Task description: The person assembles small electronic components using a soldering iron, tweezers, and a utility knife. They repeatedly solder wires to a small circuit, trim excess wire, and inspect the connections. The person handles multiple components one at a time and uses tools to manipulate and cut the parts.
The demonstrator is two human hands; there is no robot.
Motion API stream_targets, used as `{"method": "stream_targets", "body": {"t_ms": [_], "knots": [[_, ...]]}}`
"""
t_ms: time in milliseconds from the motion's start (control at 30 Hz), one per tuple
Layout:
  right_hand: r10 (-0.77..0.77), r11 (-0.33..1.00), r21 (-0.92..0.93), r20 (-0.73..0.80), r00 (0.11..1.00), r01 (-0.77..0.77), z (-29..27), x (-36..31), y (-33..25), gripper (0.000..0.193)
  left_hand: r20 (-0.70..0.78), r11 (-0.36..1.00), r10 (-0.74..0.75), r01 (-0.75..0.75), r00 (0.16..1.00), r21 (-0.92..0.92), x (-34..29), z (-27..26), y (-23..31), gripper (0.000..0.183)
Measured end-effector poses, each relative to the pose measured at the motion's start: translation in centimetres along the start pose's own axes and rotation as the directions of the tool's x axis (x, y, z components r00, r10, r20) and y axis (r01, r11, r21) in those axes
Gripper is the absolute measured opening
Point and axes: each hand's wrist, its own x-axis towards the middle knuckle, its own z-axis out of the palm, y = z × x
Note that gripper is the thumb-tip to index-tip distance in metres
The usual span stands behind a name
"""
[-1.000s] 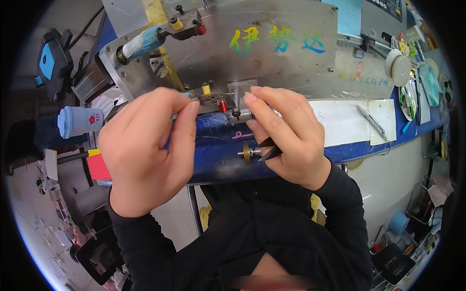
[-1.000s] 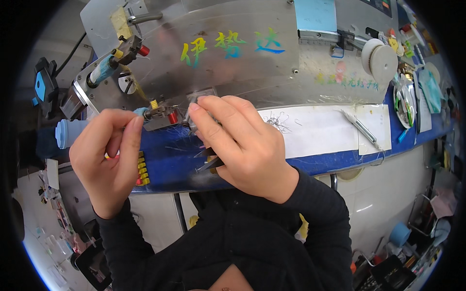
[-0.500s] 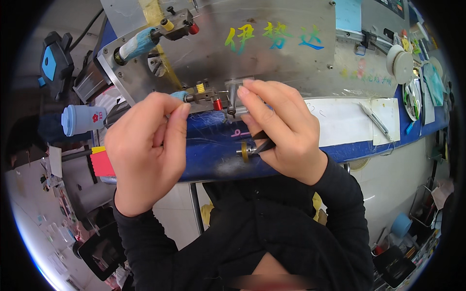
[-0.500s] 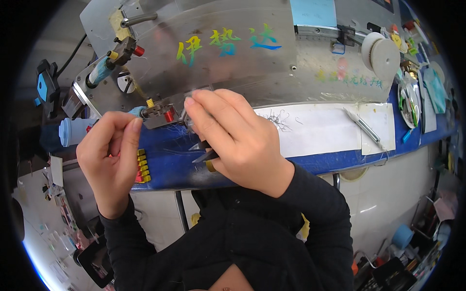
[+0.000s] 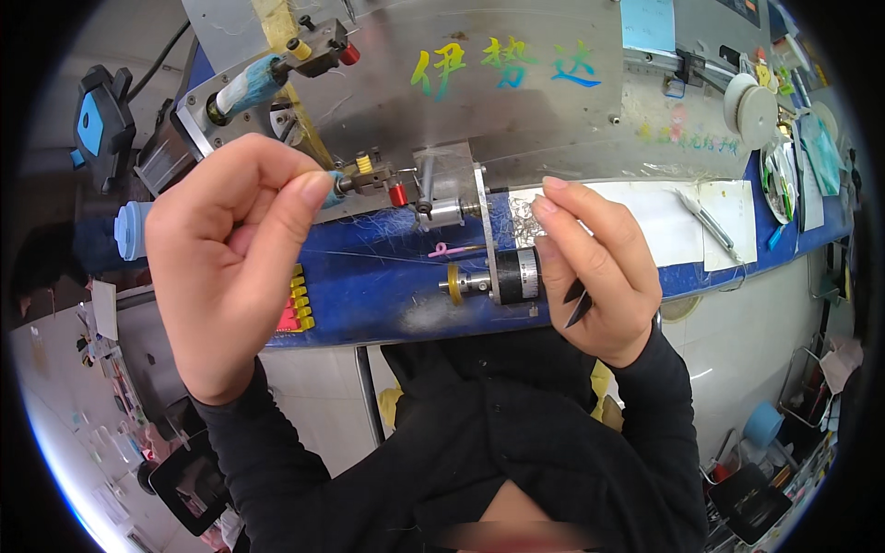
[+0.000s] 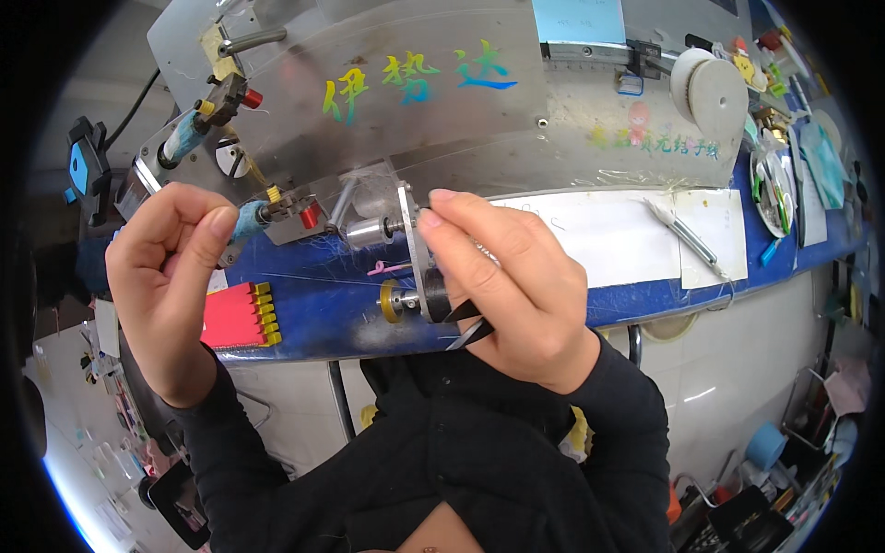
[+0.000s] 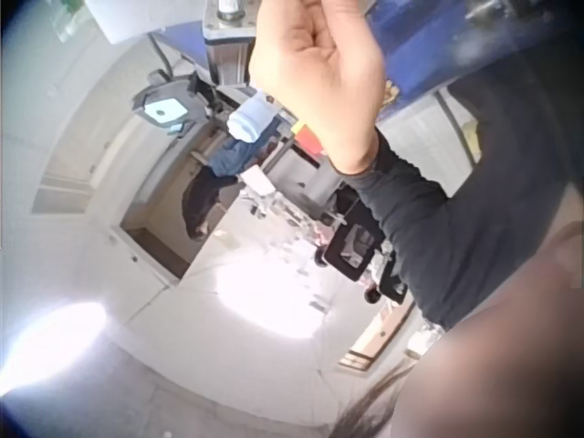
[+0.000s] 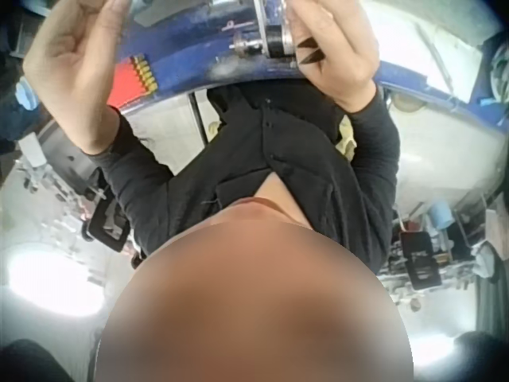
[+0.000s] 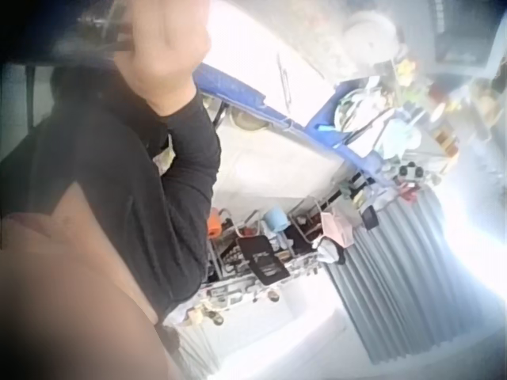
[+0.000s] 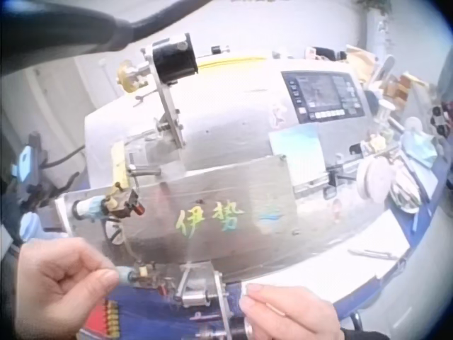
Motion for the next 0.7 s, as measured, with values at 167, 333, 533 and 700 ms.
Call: {"method": "stream_targets", "body": {"t_ms": [167, 333, 533, 700], "knots": [[-0.034, 0.998, 0.047, -0.017, 0.999, 0.034, 0.9, -0.1, -0.1, 0.035, 0.156, 0.99, 0.04, -0.06, 0.987, 0.125, 0.4, 1.2, 1.1, 0.005], [-0.083, 0.993, 0.093, 0.061, 0.995, 0.077, 1.3, 0.3, -1.1, 0.037, 0.276, 0.981, 0.045, -0.095, 0.96, 0.17, 2.4, 1.1, 0.6, 0.007], [0.178, 0.972, 0.118, 0.182, 0.967, -0.201, 0.4, 1.3, -2.2, 0.042, 0.36, 0.971, 0.062, -0.14, 0.931, 0.192, 2.7, 0.7, 0.5, 0.01], [0.087, 0.975, 0.186, 0.192, 0.977, -0.124, 0.7, 3.4, -2.8, 0.051, 0.288, 0.989, 0.098, -0.124, 0.953, 0.075, 2.8, 0.4, 0.6, 0.011]]}}
